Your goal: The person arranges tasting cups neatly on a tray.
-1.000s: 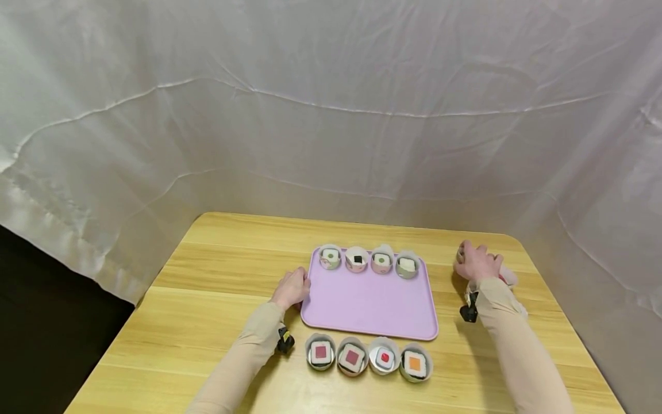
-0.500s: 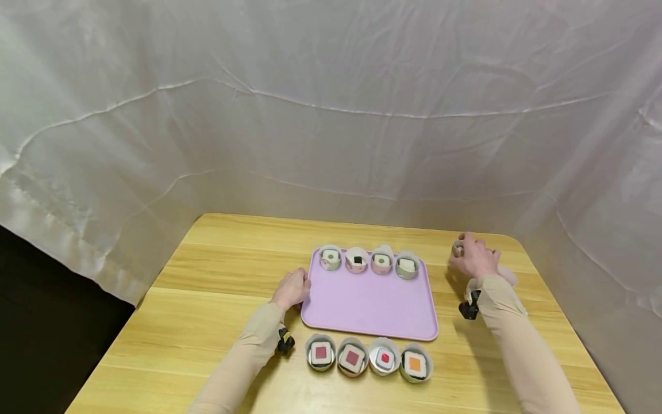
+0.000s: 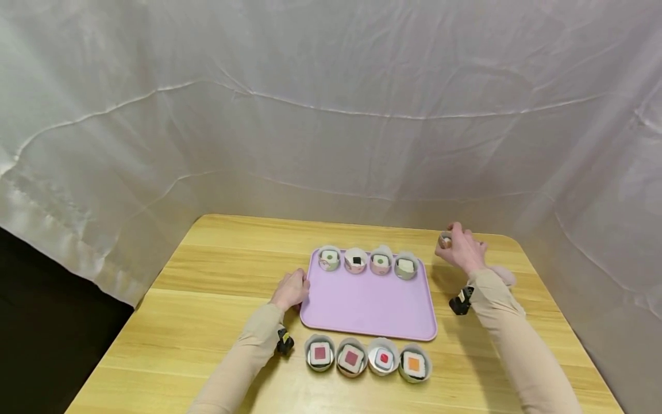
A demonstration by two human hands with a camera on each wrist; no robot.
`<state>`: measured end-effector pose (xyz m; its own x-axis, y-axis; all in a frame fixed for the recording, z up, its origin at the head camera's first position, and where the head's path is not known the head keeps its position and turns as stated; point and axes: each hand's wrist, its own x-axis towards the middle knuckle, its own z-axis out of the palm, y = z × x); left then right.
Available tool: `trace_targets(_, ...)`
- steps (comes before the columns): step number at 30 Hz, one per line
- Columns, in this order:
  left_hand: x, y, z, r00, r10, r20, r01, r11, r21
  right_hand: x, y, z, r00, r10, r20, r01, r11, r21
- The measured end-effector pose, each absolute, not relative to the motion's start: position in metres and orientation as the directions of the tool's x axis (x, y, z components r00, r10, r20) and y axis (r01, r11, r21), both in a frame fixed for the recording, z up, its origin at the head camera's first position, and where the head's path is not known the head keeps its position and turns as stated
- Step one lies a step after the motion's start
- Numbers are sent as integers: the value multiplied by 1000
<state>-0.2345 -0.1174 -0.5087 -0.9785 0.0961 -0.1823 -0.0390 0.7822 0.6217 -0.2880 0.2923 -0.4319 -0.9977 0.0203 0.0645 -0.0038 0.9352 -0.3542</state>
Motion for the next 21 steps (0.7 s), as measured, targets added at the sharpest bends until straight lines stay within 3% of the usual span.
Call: trace_targets(21, -238, -118, -512, -981, 99, -167, -26, 785, 619, -279, 222, -400, -995, -84, 59, -100, 922, -375)
